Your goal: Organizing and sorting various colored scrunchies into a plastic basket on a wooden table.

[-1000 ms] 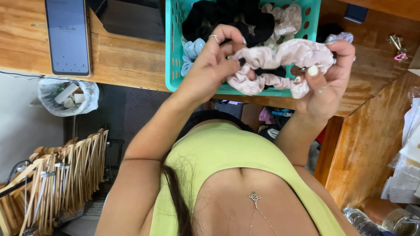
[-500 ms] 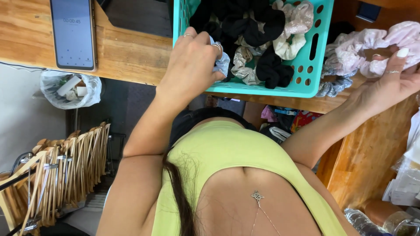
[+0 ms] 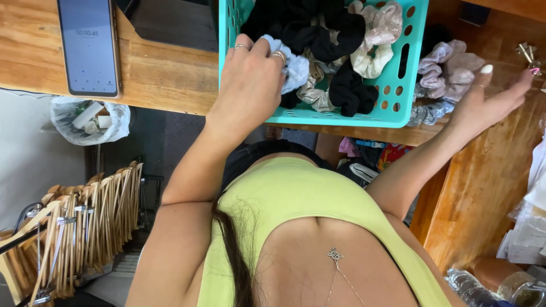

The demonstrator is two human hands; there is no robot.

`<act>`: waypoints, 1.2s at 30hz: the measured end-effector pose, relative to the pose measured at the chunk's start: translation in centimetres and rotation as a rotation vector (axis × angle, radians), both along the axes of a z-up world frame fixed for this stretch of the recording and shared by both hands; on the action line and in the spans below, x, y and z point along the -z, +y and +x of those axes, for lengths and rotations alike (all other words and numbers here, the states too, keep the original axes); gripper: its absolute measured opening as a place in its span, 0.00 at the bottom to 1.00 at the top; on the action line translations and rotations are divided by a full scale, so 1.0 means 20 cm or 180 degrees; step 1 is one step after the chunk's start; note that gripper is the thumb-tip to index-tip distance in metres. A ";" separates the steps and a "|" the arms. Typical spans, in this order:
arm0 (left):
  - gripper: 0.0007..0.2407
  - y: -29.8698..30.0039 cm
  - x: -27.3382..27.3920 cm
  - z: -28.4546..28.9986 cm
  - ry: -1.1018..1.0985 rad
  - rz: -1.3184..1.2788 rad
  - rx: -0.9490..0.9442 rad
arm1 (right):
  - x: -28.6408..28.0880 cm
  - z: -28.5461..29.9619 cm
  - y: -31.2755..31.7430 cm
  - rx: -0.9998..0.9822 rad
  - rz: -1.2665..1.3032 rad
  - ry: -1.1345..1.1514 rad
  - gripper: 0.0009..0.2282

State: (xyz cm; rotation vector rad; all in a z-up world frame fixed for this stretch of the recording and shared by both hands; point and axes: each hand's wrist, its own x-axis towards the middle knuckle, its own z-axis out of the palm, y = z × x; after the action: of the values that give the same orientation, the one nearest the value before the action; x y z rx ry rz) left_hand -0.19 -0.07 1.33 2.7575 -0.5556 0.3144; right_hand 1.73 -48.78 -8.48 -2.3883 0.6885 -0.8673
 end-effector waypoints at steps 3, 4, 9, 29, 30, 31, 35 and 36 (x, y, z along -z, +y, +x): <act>0.03 0.02 -0.13 0.01 0.0347 -0.1431 0.0503 | -0.47 -0.09 0.57 -0.1208 -0.0216 -0.1401 0.11; 0.03 0.03 -0.18 0.01 0.0343 -0.1426 0.0498 | -0.53 -0.10 0.67 -0.1212 -0.0211 -0.1405 0.11; 0.10 -0.02 -0.20 0.01 0.2027 -0.4248 0.1721 | -0.75 -0.22 1.09 -0.3483 0.1479 -0.0403 0.24; 0.14 -0.06 -0.10 0.01 0.4163 -0.6765 0.0668 | -0.56 -0.14 0.83 -0.3978 0.6814 -0.0628 0.09; 0.11 -0.06 -0.10 0.01 0.4056 -0.6734 0.0863 | -0.58 -0.16 0.81 -0.3997 0.6482 -0.0692 0.09; 0.11 -0.08 -0.08 0.00 0.4066 -0.6722 0.0873 | -0.60 -0.18 0.81 -0.3995 0.6476 -0.0710 0.09; 0.18 -0.10 -0.10 -0.05 0.3125 -0.4408 0.1881 | -0.58 -0.34 0.66 -0.3629 0.5281 -0.1345 0.11; 0.27 -0.09 -0.14 -0.06 0.2838 -0.3896 0.1889 | -0.56 -0.40 0.59 -0.3238 0.4966 -0.1587 0.16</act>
State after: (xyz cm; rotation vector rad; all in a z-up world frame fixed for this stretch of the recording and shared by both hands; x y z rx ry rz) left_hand -1.47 -1.90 4.04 1.2484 -0.5850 -0.5332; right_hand -6.22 -37.05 2.64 -0.7715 -0.1599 -0.1870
